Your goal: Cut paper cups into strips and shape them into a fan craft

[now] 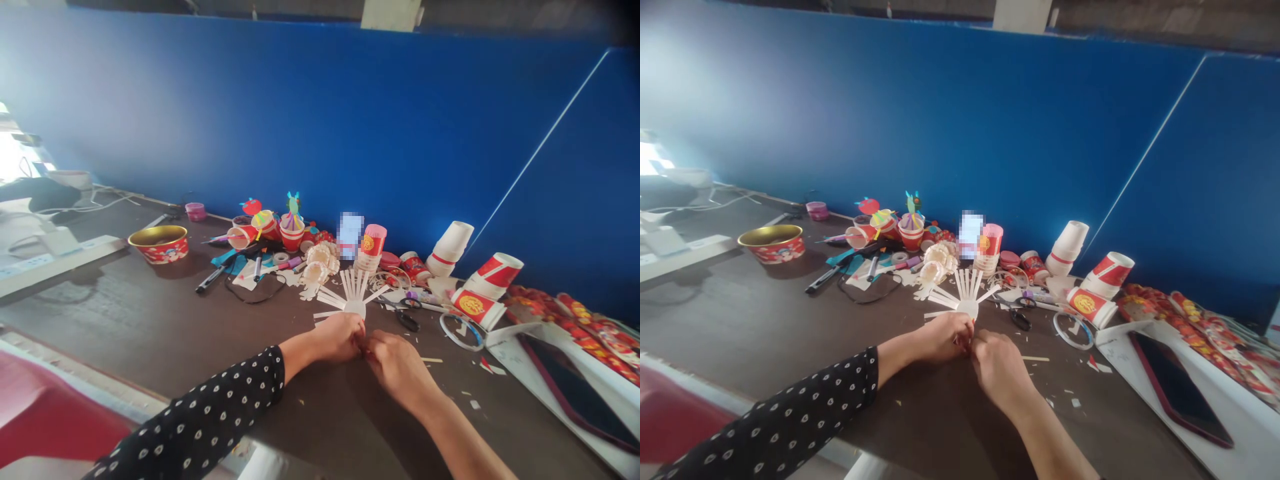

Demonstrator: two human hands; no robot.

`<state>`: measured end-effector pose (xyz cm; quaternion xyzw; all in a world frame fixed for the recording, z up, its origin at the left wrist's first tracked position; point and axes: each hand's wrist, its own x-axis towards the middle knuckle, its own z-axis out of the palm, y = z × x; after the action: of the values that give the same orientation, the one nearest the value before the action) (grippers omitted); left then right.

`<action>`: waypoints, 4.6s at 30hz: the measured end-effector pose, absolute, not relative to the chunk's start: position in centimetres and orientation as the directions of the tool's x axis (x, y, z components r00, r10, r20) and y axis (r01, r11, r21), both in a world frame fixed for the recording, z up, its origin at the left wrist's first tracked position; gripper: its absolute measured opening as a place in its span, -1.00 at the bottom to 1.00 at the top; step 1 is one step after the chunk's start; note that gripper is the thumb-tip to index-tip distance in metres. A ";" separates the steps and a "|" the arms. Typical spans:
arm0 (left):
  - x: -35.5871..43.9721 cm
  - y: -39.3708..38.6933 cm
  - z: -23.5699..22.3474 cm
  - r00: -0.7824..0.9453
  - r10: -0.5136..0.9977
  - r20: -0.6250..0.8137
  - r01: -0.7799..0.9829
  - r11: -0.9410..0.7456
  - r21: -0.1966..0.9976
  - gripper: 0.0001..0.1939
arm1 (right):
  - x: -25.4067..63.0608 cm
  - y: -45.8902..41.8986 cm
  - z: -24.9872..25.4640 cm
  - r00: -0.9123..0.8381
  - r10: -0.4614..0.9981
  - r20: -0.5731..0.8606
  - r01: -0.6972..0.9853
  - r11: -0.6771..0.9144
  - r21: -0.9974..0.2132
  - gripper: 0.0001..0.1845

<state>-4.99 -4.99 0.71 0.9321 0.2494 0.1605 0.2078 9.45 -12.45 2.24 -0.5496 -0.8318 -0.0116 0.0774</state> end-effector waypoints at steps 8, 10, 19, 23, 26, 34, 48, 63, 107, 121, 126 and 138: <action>-5.4 -4.8 0.5 0.809 0.561 0.175 0.397 -0.741 0.542 -0.95 | 9.2 -12.2 2.5 -0.364 0.924 0.115 0.929 0.369 -0.027 -0.74; -5.5 -4.9 0.5 0.806 0.571 0.159 0.404 -0.725 0.558 -0.97 | 9.1 -12.2 2.5 -0.352 0.930 0.108 0.934 0.357 -0.028 -0.74; -5.1 -4.8 0.2 0.821 0.532 0.206 0.370 -0.772 0.518 -0.90 | 9.4 -12.2 2.0 -0.320 0.940 0.119 0.944 0.327 -0.046 -0.78; -4.9 -4.7 0.1 0.819 0.532 0.217 0.381 -0.785 0.487 -0.89 | 9.7 -12.3 2.2 -0.364 0.923 0.125 0.924 0.375 -0.072 -0.77; -4.9 -4.6 0.0 0.824 0.522 0.221 0.371 -0.791 0.486 -0.89 | 9.9 -12.2 2.3 -0.409 0.903 0.129 0.902 0.422 -0.091 -0.78; -5.0 -4.4 -0.2 0.814 0.529 0.241 0.368 -0.789 0.492 -0.90 | 9.7 -11.8 2.1 -0.418 0.899 0.129 0.906 0.424 -0.021 -0.72; -5.4 -4.8 0.6 0.782 0.604 0.154 0.411 -0.685 0.602 -0.94 | 9.1 -11.7 2.7 -0.387 0.916 0.105 0.922 0.387 0.021 -0.70; -5.2 -5.5 0.9 0.726 0.676 0.131 0.481 -0.634 0.606 -0.98 | 9.2 -11.9 2.8 -0.364 0.926 0.095 0.930 0.366 -0.005 -0.72; -6.4 -4.4 0.9 0.844 0.491 0.216 0.278 -0.745 0.606 -0.89 | 9.1 -12.3 2.7 -0.350 0.934 0.070 0.930 0.355 -0.093 -0.79; -5.7 -4.3 0.1 0.821 0.554 0.134 0.308 -0.629 0.713 -0.97 | 9.0 -12.2 3.0 -0.261 0.965 0.032 0.959 0.263 -0.103 -0.76; -5.5 -4.5 0.1 0.785 0.610 0.107 0.365 -0.595 0.716 -0.95 | 8.8 -12.1 3.5 -0.247 0.969 0.004 0.964 0.247 -0.095 -0.75; -5.4 -5.2 0.9 0.699 0.711 -0.076 0.564 -0.483 0.670 -0.85 | 9.6 -10.5 4.4 -0.335 0.937 -0.095 0.929 0.312 -0.199 -0.73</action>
<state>-5.40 -5.16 0.94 0.8545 0.3732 0.1066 0.3453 9.65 -10.46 4.45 -0.5763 -0.8097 0.1091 0.0190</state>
